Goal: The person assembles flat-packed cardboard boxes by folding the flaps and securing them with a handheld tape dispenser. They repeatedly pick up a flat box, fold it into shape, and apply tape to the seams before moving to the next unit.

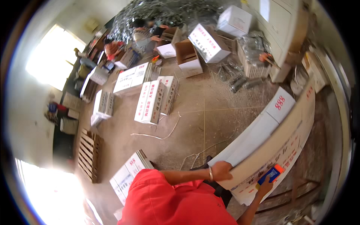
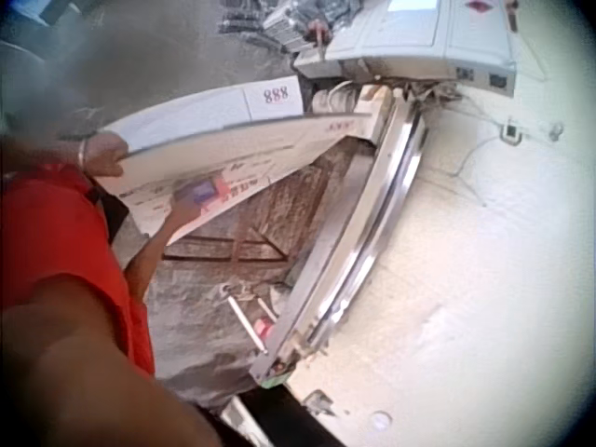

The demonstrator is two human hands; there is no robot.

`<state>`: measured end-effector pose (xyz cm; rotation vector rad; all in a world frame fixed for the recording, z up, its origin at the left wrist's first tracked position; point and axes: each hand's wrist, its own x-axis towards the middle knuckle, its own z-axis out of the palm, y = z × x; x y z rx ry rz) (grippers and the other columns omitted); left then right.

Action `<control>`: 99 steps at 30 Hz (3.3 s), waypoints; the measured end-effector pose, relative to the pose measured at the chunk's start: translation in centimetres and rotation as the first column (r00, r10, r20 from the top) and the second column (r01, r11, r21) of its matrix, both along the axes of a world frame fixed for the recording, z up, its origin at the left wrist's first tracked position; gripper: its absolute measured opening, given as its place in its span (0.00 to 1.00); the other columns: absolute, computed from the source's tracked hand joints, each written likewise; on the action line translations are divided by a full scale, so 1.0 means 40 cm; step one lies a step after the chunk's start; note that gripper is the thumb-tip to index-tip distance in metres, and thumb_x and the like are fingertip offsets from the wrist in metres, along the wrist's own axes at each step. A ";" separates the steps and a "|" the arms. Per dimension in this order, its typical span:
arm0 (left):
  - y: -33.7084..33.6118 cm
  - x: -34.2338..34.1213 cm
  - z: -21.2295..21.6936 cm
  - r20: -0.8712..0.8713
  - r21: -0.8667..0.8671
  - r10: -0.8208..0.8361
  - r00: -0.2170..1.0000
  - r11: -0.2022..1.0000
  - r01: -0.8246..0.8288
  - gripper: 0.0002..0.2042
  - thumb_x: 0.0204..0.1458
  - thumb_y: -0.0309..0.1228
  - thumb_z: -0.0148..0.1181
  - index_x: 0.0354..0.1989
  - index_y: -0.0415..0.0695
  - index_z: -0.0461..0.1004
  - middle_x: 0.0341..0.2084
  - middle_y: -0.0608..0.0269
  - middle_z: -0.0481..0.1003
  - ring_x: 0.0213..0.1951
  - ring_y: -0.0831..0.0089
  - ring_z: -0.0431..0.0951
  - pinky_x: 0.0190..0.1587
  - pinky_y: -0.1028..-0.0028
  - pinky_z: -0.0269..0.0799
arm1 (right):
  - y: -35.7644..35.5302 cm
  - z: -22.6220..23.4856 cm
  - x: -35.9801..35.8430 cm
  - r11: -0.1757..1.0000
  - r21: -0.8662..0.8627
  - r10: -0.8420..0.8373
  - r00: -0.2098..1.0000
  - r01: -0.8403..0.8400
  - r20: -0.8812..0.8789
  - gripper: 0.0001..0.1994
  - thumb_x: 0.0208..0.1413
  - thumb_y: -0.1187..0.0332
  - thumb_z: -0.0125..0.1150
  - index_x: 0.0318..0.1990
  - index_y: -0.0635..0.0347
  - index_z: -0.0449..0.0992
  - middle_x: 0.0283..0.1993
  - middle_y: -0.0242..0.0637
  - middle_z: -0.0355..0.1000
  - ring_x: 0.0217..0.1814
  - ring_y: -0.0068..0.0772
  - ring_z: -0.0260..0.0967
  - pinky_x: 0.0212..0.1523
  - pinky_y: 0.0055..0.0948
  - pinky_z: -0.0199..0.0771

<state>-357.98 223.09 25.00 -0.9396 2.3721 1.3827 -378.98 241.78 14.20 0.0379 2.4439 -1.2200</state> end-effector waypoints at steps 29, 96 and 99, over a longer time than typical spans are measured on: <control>-0.075 -0.471 0.206 -0.342 -0.803 -0.850 0.401 0.486 0.346 0.40 0.30 0.29 0.63 0.59 0.47 0.54 0.60 0.52 0.50 0.63 0.53 0.46 0.63 0.55 0.37 | 0.208 0.510 0.230 0.982 0.173 0.127 0.940 -0.075 -0.316 0.33 0.25 0.70 0.70 0.46 0.68 0.66 0.36 0.39 0.70 0.36 0.34 0.68 0.41 0.29 0.68; -0.223 -0.316 0.357 0.447 -0.166 -0.861 0.242 0.186 0.969 0.47 0.33 0.65 0.55 0.52 0.34 0.60 0.54 0.32 0.52 0.48 0.41 0.65 0.52 0.59 0.61 | 0.230 0.380 0.041 0.712 0.486 0.651 0.736 -0.507 -0.185 0.39 0.30 0.56 0.70 0.47 0.76 0.61 0.29 0.53 0.69 0.33 0.53 0.68 0.38 0.40 0.66; -0.234 -0.409 0.336 0.547 -0.059 -0.831 0.097 0.077 0.995 0.38 0.34 0.64 0.55 0.41 0.39 0.72 0.52 0.44 0.61 0.38 0.51 0.73 0.41 0.63 0.70 | 0.268 0.414 0.009 0.871 0.216 0.488 0.829 -0.441 -0.274 0.32 0.31 0.61 0.67 0.44 0.72 0.64 0.25 0.46 0.70 0.29 0.46 0.70 0.37 0.34 0.69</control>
